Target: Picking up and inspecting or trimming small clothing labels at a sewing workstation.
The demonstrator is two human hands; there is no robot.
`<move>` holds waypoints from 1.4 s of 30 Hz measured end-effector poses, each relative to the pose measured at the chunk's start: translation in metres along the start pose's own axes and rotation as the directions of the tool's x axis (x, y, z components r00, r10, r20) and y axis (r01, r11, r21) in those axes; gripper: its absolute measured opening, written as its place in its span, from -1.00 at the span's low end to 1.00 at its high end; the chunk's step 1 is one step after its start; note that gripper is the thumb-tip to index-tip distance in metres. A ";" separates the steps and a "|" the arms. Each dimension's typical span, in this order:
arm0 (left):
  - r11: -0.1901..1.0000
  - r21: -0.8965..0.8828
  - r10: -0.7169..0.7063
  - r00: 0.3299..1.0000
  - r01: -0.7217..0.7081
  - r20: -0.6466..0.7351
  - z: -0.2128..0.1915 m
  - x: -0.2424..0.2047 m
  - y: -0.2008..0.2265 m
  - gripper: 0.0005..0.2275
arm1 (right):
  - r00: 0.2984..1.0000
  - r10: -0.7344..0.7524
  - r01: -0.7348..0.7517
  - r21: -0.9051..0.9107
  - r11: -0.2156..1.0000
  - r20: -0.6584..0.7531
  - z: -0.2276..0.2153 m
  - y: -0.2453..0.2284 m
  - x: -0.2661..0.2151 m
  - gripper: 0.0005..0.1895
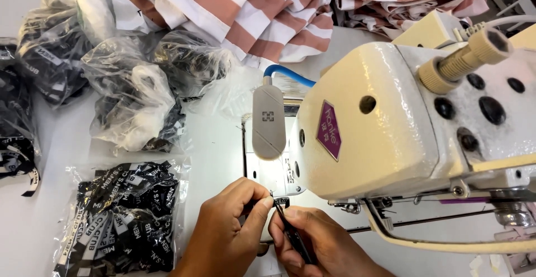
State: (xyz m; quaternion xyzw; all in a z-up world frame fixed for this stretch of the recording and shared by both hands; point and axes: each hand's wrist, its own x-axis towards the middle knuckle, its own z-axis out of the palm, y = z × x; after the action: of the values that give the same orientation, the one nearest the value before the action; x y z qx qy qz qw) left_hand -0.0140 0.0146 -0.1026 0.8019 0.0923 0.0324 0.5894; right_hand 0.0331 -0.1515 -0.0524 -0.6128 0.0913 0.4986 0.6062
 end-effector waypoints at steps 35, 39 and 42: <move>0.907 0.231 0.350 0.935 -0.353 0.056 0.000 -0.005 0.009 -0.94 | 0.801 -0.537 0.442 -0.343 0.829 -0.265 -0.021 0.037 0.012 -0.66; 0.788 0.387 0.525 0.851 -0.479 -0.017 0.009 -0.013 0.015 -0.96 | 0.661 -0.729 0.506 -0.613 0.607 -0.177 -0.019 0.043 0.009 -0.81; 0.577 0.535 0.737 0.676 -0.617 -0.016 0.007 -0.019 0.023 -0.79 | 0.711 -0.622 0.311 -0.646 0.697 -0.328 -0.013 0.053 0.011 -0.81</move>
State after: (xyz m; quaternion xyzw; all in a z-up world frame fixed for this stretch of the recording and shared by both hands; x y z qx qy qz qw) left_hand -0.0289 -0.0021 -0.0820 0.8858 -0.1490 0.3274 0.2931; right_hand 0.0075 -0.1697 -0.0981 -0.8722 -0.0591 0.1370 0.4658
